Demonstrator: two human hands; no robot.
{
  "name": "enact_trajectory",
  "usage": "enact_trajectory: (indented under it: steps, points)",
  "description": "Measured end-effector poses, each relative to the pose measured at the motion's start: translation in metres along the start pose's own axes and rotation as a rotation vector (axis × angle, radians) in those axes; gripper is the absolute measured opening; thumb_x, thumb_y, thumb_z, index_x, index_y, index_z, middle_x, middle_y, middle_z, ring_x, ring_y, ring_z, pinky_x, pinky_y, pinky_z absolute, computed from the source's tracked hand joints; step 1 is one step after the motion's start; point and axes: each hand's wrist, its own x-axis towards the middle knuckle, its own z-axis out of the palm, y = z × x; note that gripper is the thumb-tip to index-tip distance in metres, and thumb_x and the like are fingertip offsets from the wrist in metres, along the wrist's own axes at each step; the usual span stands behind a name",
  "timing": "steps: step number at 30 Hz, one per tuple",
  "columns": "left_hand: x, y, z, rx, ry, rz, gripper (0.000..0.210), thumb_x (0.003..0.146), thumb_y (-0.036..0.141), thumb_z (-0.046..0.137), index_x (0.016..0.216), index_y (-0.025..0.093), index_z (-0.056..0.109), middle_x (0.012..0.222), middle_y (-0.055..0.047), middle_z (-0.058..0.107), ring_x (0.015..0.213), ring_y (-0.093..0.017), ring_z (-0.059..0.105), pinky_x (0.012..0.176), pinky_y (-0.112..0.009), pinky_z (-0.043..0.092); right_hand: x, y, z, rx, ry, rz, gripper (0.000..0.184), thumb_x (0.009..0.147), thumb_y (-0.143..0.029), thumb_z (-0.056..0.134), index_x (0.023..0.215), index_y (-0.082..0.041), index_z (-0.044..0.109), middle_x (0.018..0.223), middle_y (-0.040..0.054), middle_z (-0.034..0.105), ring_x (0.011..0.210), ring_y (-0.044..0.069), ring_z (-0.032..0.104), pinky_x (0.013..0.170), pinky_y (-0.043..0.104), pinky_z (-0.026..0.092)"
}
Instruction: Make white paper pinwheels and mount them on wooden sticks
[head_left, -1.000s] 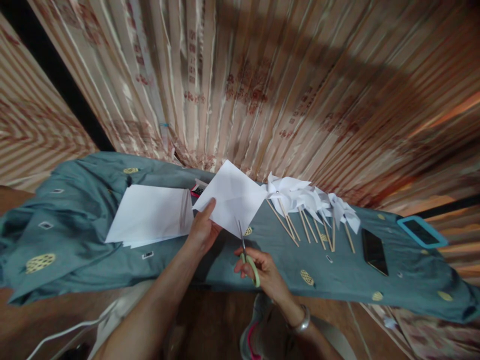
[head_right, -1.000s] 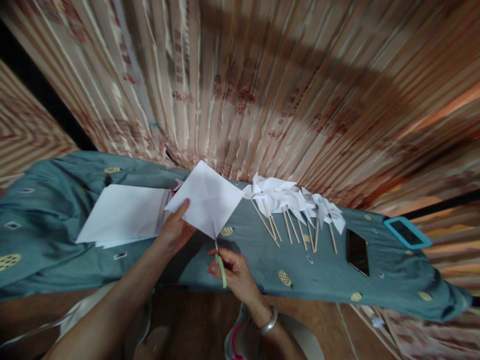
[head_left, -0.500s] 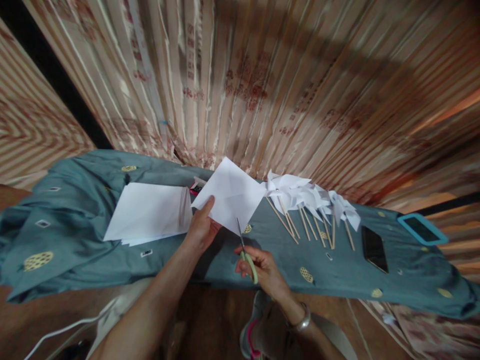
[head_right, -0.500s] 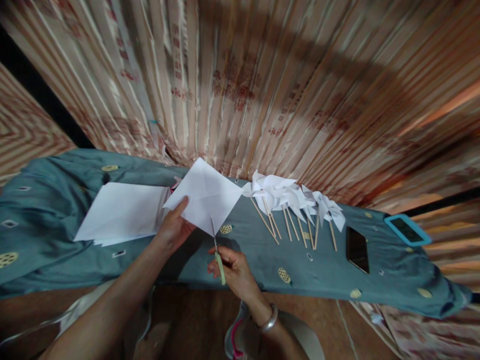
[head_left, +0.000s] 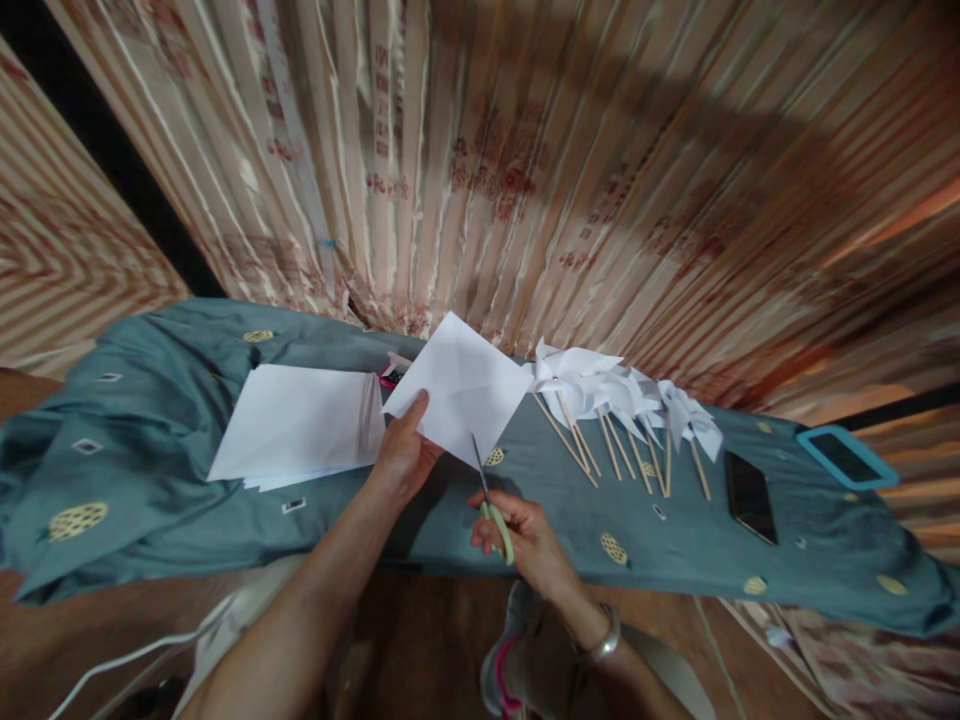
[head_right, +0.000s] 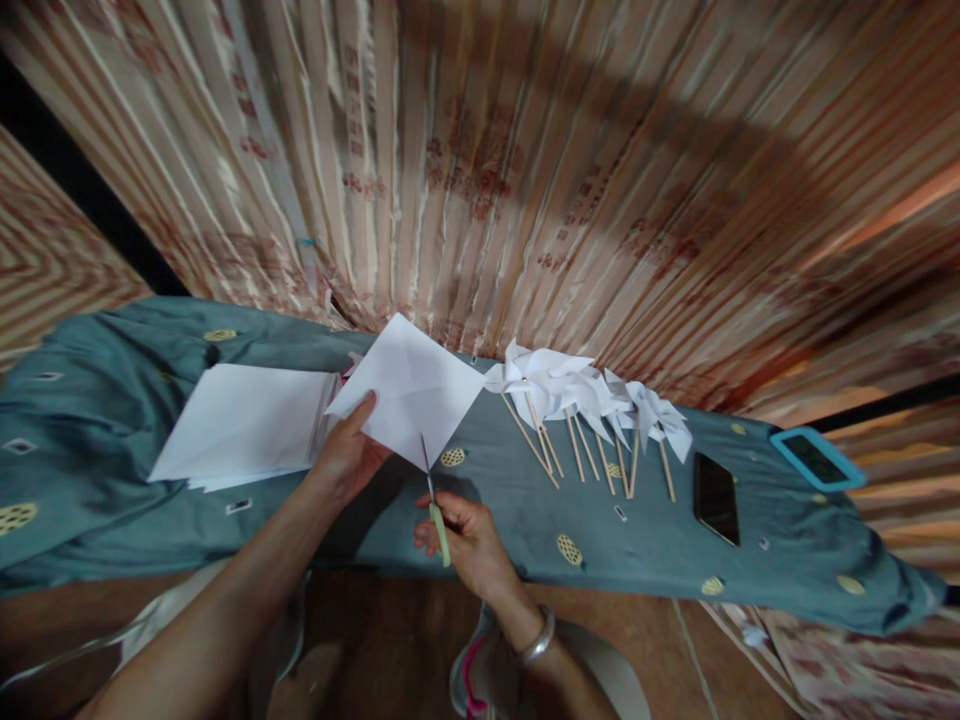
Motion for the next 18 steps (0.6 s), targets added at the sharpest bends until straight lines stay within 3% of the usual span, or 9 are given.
enact_trajectory:
  steps: [5,12,18]
  points:
    - [-0.0004,-0.0008,0.0004,-0.007,0.001,-0.003,0.016,0.091,0.012,0.053,0.095,0.014,0.068,0.082,-0.004,0.076,0.065,-0.013,0.07,0.064,-0.022,0.058,-0.0004,-0.0007,0.0006,-0.008,0.007,0.007,0.05,0.062,-0.054,0.082,0.093,-0.017,0.065,0.06,-0.0025,0.065,0.047,0.007,0.052,0.049,0.02,0.042]
    - [-0.0053,-0.0044,0.0,0.055,-0.008,-0.039,0.012,0.082,0.015,0.066,0.094,0.013,0.067,0.077,-0.003,0.074,0.06,-0.013,0.068,0.061,-0.024,0.058,0.0006,-0.0019,-0.0017,-0.052,0.001,-0.048,0.048,0.065,-0.052,0.08,0.094,-0.018,0.064,0.065,-0.0014,0.066,0.052,0.009,0.053,0.052,0.022,0.044]
    - [-0.0083,-0.0065,0.0018,0.071,-0.007,-0.058,0.01,0.083,0.016,0.064,0.092,0.013,0.067,0.076,-0.003,0.074,0.059,-0.013,0.067,0.059,-0.024,0.058,0.0007,-0.0035,-0.0027,-0.058,0.005,-0.068,0.049,0.065,-0.053,0.08,0.095,-0.018,0.064,0.069,-0.0003,0.066,0.055,0.01,0.054,0.052,0.022,0.044]
